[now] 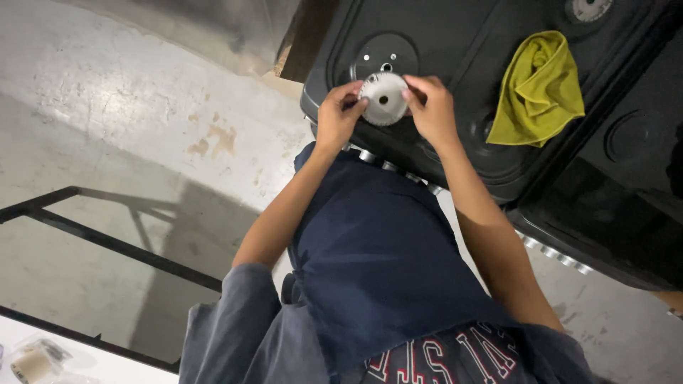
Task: Cleaning the surface and individual burner components of a gas stove with a cloth.
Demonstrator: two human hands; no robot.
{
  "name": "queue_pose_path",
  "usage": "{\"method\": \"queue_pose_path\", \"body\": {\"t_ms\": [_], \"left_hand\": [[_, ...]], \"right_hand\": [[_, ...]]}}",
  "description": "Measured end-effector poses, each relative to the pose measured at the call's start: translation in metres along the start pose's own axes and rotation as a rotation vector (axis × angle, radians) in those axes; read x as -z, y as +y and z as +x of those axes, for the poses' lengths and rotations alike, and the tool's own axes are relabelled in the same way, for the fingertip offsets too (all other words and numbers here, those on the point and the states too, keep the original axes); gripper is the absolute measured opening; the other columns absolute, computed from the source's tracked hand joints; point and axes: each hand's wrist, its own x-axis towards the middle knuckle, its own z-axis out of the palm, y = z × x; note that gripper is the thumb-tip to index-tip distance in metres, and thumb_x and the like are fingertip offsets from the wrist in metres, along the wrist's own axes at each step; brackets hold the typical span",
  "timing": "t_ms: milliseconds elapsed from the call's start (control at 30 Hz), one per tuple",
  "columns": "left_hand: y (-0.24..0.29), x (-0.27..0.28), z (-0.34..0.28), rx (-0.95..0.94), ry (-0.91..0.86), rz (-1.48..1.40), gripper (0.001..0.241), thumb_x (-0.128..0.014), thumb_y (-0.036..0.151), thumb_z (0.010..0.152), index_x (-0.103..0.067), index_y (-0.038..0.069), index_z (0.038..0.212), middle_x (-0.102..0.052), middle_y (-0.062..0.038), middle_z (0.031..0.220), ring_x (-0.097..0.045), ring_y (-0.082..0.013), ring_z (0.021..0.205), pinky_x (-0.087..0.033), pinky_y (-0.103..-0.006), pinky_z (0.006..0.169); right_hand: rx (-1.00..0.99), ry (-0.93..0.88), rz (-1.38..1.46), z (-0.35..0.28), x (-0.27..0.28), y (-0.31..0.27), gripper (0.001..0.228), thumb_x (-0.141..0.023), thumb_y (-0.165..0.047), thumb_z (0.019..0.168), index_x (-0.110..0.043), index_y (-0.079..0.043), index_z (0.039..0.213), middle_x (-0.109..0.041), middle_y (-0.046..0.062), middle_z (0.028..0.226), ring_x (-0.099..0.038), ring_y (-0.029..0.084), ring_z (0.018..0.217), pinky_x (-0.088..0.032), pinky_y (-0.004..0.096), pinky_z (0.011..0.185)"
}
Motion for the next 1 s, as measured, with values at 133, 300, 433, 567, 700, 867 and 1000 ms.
{"method": "queue_pose_path", "body": {"t_ms": [133, 300, 433, 567, 700, 867, 1000], "left_hand": [[0.029, -0.011, 0.009, -0.123, 0.185, 0.328, 0.033, -0.079, 0.008, 0.090, -0.072, 0.002, 0.122, -0.072, -0.014, 0.107, -0.076, -0.0200, 0.090, -0.060, -0.0320, 0.080], [0.028, -0.016, 0.026, -0.141, 0.211, 0.424, 0.031, -0.078, 0.012, 0.090, -0.072, 0.000, 0.118, -0.072, -0.018, 0.101, -0.076, -0.0240, 0.083, -0.059, -0.0345, 0.077], [0.028, -0.013, 0.032, -0.173, 0.196, 0.498, 0.031, -0.077, 0.011, 0.089, -0.072, -0.003, 0.116, -0.071, -0.019, 0.097, -0.074, -0.0271, 0.080, -0.059, -0.0369, 0.075], [0.022, -0.011, 0.038, -0.236, 0.156, 0.573, 0.031, -0.077, 0.010, 0.090, -0.071, -0.005, 0.116, -0.070, -0.020, 0.098, -0.072, -0.0301, 0.080, -0.057, -0.0393, 0.075], [0.026, -0.009, 0.038, -0.193, 0.134, 0.610, 0.032, -0.078, 0.012, 0.089, -0.071, -0.005, 0.116, -0.068, -0.022, 0.097, -0.071, -0.0313, 0.078, -0.056, -0.0398, 0.071], [0.052, -0.012, 0.033, -0.099, 0.051, 0.473, 0.034, -0.076, 0.014, 0.090, -0.068, -0.005, 0.117, -0.065, -0.018, 0.092, -0.070, -0.0279, 0.069, -0.056, -0.0385, 0.062], [0.046, -0.016, 0.033, -0.110, 0.089, 0.504, 0.038, -0.077, 0.012, 0.089, -0.066, -0.006, 0.120, -0.065, -0.018, 0.092, -0.068, -0.0282, 0.070, -0.055, -0.0390, 0.064]], "right_hand": [[0.206, 0.075, -0.158, 0.033, -0.004, 0.000, 0.023, -0.075, -0.005, 0.098, -0.075, -0.002, 0.120, -0.071, 0.015, 0.104, -0.071, 0.024, 0.088, -0.056, 0.034, 0.078], [0.223, 0.113, -0.185, 0.060, -0.010, 0.006, 0.019, -0.074, -0.004, 0.098, -0.076, -0.002, 0.117, -0.072, 0.015, 0.104, -0.071, 0.024, 0.085, -0.057, 0.034, 0.077], [0.234, 0.127, -0.212, 0.063, -0.013, 0.005, 0.017, -0.074, -0.004, 0.098, -0.076, -0.002, 0.115, -0.072, 0.015, 0.103, -0.072, 0.026, 0.087, -0.057, 0.035, 0.079], [0.204, 0.152, -0.266, 0.063, -0.015, -0.005, 0.014, -0.073, -0.005, 0.097, -0.077, -0.002, 0.111, -0.073, 0.015, 0.102, -0.073, 0.028, 0.086, -0.058, 0.037, 0.078], [0.231, 0.181, -0.329, 0.061, -0.013, -0.013, 0.014, -0.074, -0.005, 0.096, -0.077, -0.001, 0.109, -0.073, 0.016, 0.102, -0.073, 0.031, 0.088, -0.058, 0.039, 0.079], [0.241, 0.182, -0.269, 0.062, -0.012, -0.006, 0.013, -0.074, -0.006, 0.098, -0.077, -0.001, 0.109, -0.073, 0.015, 0.103, -0.073, 0.030, 0.088, -0.058, 0.038, 0.078], [0.241, 0.182, -0.274, 0.069, -0.014, -0.002, 0.013, -0.074, -0.006, 0.098, -0.077, -0.001, 0.109, -0.073, 0.014, 0.102, -0.073, 0.028, 0.085, -0.058, 0.037, 0.076]]}}
